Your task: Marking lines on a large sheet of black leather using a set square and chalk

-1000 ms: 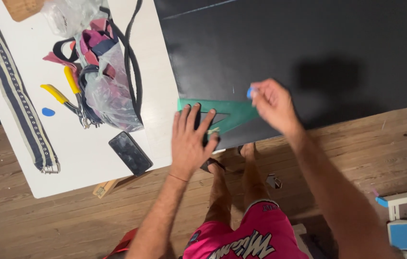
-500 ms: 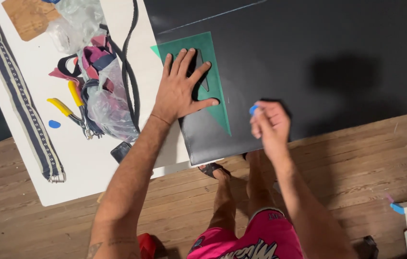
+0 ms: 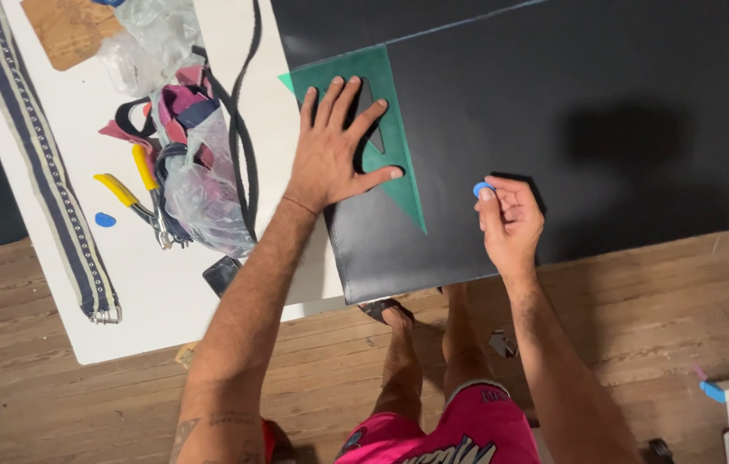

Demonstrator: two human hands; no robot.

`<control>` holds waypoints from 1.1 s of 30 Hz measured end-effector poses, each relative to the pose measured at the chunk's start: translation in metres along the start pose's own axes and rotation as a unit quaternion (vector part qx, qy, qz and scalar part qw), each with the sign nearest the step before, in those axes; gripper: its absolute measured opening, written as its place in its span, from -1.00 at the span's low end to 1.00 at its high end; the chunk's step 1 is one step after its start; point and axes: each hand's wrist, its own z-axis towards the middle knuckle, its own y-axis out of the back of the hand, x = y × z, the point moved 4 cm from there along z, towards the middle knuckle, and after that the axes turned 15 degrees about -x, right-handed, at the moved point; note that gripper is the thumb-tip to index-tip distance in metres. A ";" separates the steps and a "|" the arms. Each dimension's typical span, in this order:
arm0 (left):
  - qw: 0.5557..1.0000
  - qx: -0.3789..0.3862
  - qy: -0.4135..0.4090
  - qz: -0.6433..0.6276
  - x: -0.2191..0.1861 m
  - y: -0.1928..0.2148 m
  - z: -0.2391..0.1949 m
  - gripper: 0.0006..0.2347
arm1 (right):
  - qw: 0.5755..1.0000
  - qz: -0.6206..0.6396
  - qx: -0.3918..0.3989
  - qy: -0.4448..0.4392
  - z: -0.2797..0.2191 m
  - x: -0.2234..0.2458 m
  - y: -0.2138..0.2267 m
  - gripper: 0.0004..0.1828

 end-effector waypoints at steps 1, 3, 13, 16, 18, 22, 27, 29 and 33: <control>1.000 -0.003 0.007 -0.003 0.001 0.001 0.002 -0.24 | 1.000 -0.013 -0.003 -0.005 0.001 0.001 -0.001 -0.86; 1.000 -0.004 0.013 -0.006 0.001 0.002 0.003 -0.25 | 1.000 -0.010 -0.001 -0.006 0.001 -0.001 -0.001 -0.86; 1.000 0.000 0.024 -0.013 0.003 0.001 0.001 -0.24 | 1.000 -0.006 -0.003 0.002 0.000 -0.009 -0.001 -0.86; 0.999 0.008 0.025 -0.019 0.003 0.000 0.001 -0.23 | 1.000 -0.009 0.001 0.003 0.000 -0.008 -0.001 -0.88; 0.999 0.002 0.024 -0.022 0.002 0.001 0.001 -0.23 | 1.000 -0.011 0.000 -0.001 0.000 -0.006 -0.001 -0.87; 0.999 -0.007 0.019 -0.028 0.003 0.001 0.001 -0.25 | 1.000 0.023 0.001 -0.010 0.008 -0.012 -0.003 -0.84; 0.999 0.015 0.030 -0.035 0.003 0.001 0.001 -0.23 | 0.998 0.048 0.013 -0.035 0.053 -0.008 -0.029 -0.78; 0.999 0.022 0.033 -0.035 0.003 0.001 0.002 -0.23 | 0.999 0.040 0.025 -0.020 0.073 -0.009 -0.043 -0.73; 0.999 0.027 0.030 -0.037 0.005 -0.001 0.000 -0.23 | 0.997 0.061 0.033 -0.027 0.092 -0.014 -0.062 -0.63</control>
